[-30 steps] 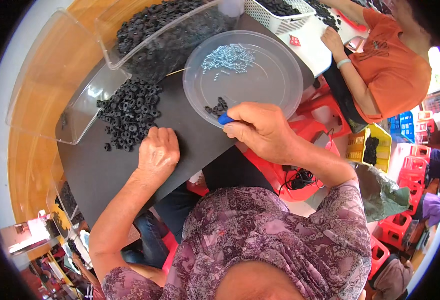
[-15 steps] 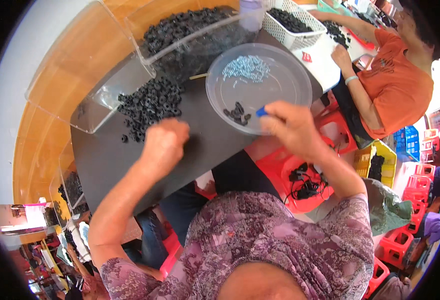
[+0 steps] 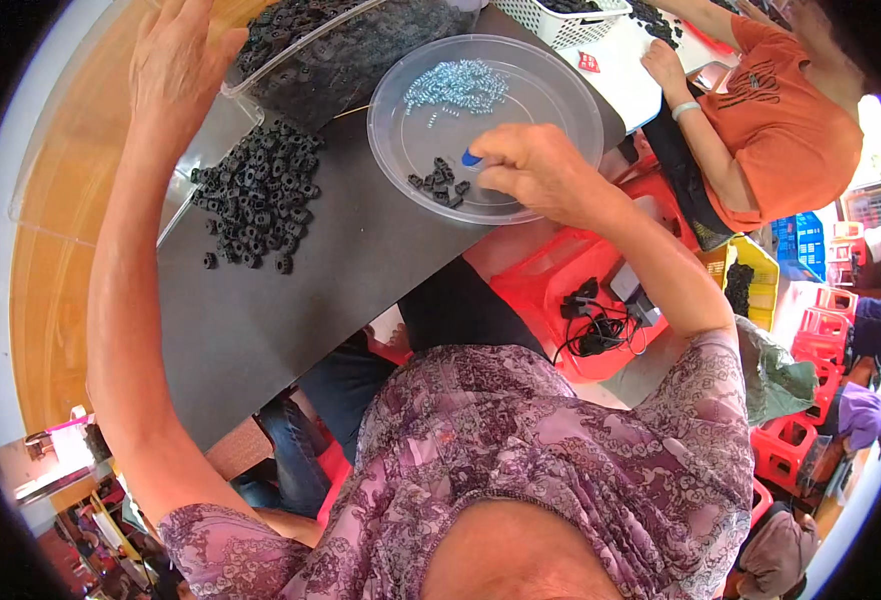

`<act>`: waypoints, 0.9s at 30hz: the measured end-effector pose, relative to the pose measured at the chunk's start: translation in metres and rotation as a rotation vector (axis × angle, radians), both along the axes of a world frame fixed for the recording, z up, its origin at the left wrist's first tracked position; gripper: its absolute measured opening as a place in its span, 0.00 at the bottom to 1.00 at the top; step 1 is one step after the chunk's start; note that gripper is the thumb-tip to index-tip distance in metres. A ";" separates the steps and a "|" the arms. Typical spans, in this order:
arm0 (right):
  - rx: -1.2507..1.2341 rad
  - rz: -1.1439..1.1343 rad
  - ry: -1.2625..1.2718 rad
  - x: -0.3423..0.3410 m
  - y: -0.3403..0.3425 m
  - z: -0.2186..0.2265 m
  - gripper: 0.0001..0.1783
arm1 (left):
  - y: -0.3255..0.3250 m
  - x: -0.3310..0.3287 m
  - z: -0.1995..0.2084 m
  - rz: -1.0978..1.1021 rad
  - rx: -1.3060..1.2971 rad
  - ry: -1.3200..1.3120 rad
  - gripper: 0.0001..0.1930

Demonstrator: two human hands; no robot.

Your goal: The person assembles plastic components by hand, repeatedly picking up black plastic pieces and attaching small parts onto them at a table.

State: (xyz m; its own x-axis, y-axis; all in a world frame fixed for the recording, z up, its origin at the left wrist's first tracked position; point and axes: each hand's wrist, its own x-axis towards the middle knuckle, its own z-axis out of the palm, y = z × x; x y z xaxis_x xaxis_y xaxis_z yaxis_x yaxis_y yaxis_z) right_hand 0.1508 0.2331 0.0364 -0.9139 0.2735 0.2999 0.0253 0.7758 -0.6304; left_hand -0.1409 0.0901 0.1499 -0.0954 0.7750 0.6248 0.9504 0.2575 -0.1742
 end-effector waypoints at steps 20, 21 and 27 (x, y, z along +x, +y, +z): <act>0.084 -0.142 -0.206 -0.009 0.003 0.003 0.09 | -0.196 0.043 -0.129 0.445 0.178 -0.720 0.13; -0.024 -0.178 -0.184 -0.006 0.006 0.001 0.08 | -0.196 0.041 -0.129 0.455 0.186 -0.716 0.13; -0.260 -0.277 -0.040 0.011 0.005 0.001 0.07 | -0.185 0.027 -0.136 0.451 0.031 -0.588 0.17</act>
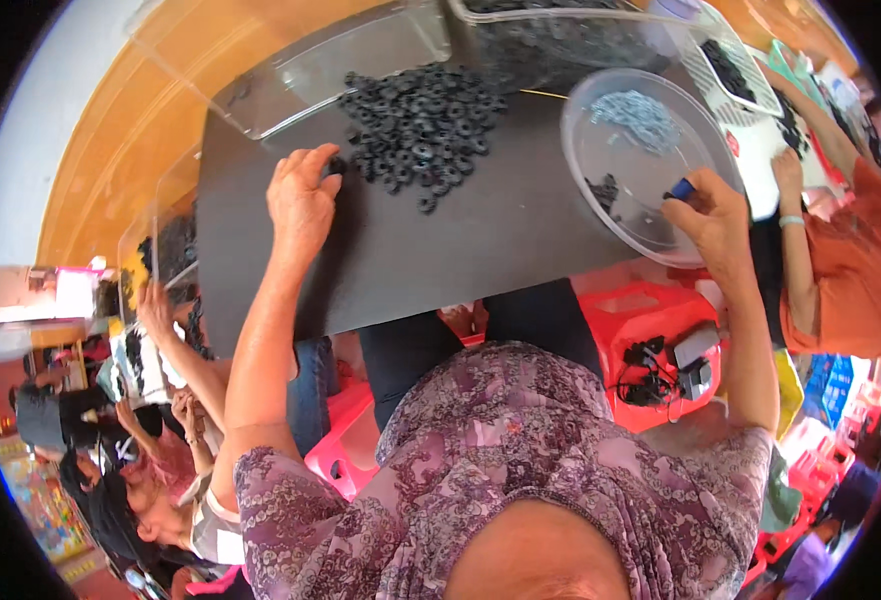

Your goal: The person assembles plastic components by hand, repeatedly picking up black plastic pieces and attaching small parts onto them at a table.

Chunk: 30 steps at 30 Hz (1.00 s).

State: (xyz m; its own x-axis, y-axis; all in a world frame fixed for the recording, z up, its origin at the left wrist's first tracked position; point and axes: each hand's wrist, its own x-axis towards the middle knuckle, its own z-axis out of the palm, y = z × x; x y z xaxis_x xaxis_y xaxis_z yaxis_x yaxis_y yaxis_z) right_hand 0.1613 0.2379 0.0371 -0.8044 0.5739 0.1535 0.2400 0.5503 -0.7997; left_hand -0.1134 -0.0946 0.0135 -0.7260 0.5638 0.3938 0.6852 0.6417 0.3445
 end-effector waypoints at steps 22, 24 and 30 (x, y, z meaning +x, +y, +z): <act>-0.647 0.156 0.235 0.007 -0.043 0.015 0.07 | 0.115 0.150 0.043 -0.559 0.415 -0.424 0.13; -0.667 0.168 0.211 0.007 -0.054 0.014 0.05 | 0.124 0.163 0.040 -0.586 0.481 -0.634 0.12; -0.646 0.275 0.274 0.007 -0.064 0.019 0.09 | 0.137 0.173 0.037 -0.531 0.730 -1.085 0.07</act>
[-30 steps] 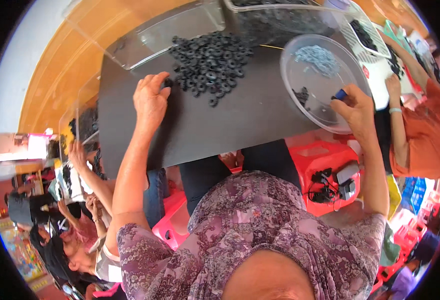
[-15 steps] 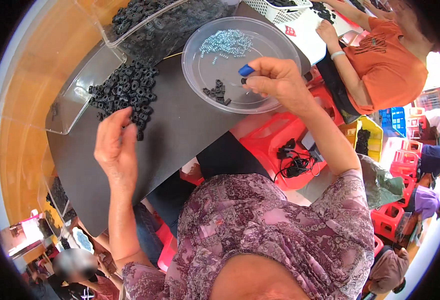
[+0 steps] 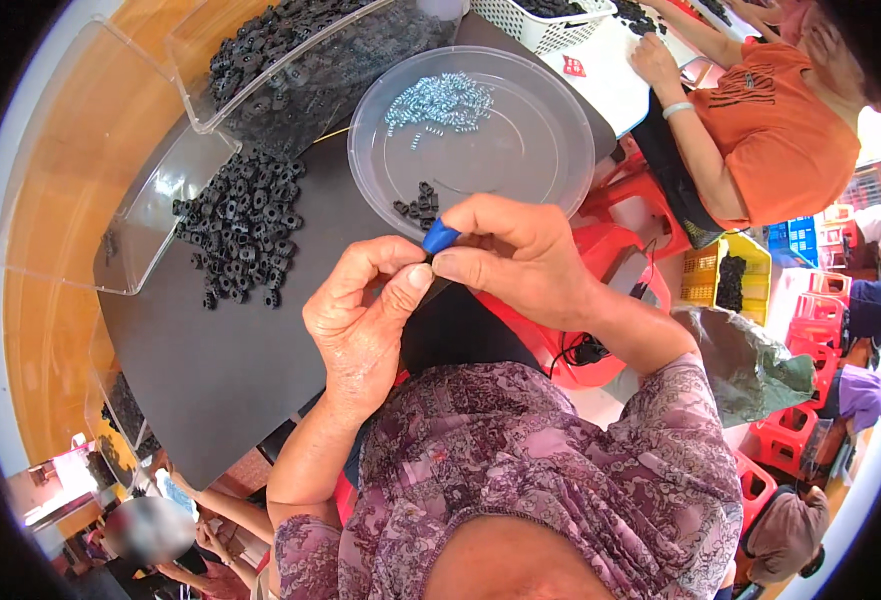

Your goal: The person assembles plastic components by hand, repeatedly picking up black plastic pieces and attaching small parts onto them at a table.

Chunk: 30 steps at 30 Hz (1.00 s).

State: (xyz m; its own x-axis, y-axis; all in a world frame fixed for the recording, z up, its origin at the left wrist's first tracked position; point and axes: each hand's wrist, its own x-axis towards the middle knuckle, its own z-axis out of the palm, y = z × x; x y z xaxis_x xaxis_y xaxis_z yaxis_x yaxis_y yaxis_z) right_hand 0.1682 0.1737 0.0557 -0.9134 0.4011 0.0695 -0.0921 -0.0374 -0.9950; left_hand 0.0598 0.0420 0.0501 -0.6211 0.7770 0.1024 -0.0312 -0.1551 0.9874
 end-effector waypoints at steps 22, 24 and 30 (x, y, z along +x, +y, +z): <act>0.260 -0.365 -0.014 0.015 0.013 -0.013 0.08 | -0.110 -0.111 -0.025 0.670 -0.399 0.863 0.11; 0.246 -0.343 -0.016 0.013 0.014 -0.010 0.08 | -0.128 -0.130 -0.029 0.711 -0.558 0.813 0.12; 0.317 -0.351 -0.055 0.011 0.003 -0.004 0.07 | -0.121 -0.154 -0.046 0.598 -0.824 1.057 0.13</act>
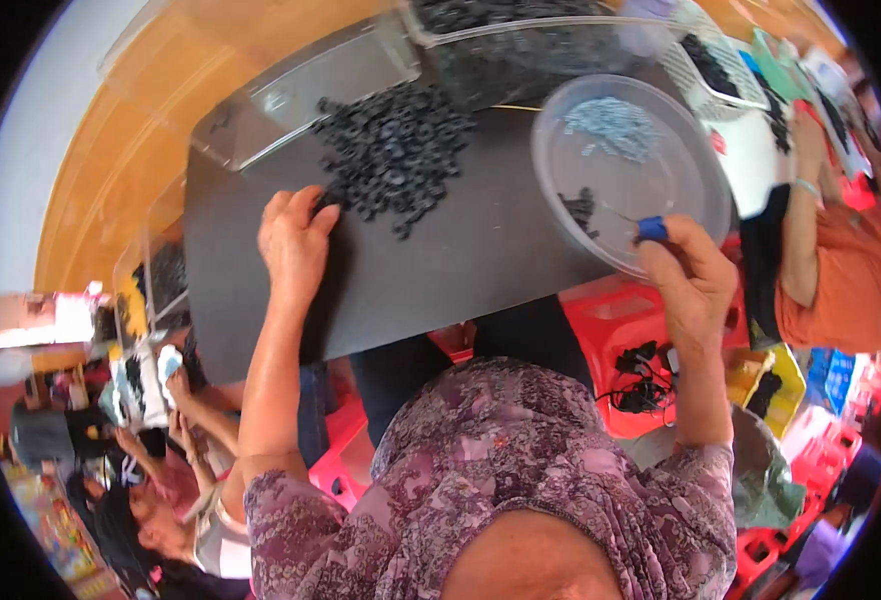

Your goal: The person assembles plastic components by hand, repeatedly picking up black plastic pieces and attaching small parts onto them at a table.

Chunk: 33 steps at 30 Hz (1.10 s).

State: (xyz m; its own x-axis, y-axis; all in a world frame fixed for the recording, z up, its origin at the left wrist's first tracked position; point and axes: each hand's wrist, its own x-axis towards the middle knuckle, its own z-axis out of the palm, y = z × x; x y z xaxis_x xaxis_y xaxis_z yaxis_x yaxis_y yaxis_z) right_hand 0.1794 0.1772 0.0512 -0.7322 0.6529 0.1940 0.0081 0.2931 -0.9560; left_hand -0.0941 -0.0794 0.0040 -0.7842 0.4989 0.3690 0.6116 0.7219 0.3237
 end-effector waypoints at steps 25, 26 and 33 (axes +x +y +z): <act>-0.193 0.086 0.041 -0.003 0.016 -0.015 0.08 | 0.002 0.017 0.005 -0.122 0.371 -0.460 0.19; -0.194 0.088 0.045 -0.003 0.015 -0.015 0.08 | 0.009 0.022 0.011 -0.129 0.330 -0.456 0.19; -0.173 0.031 0.065 0.002 0.022 -0.015 0.08 | 0.009 0.020 0.006 -0.062 -0.003 -0.071 0.17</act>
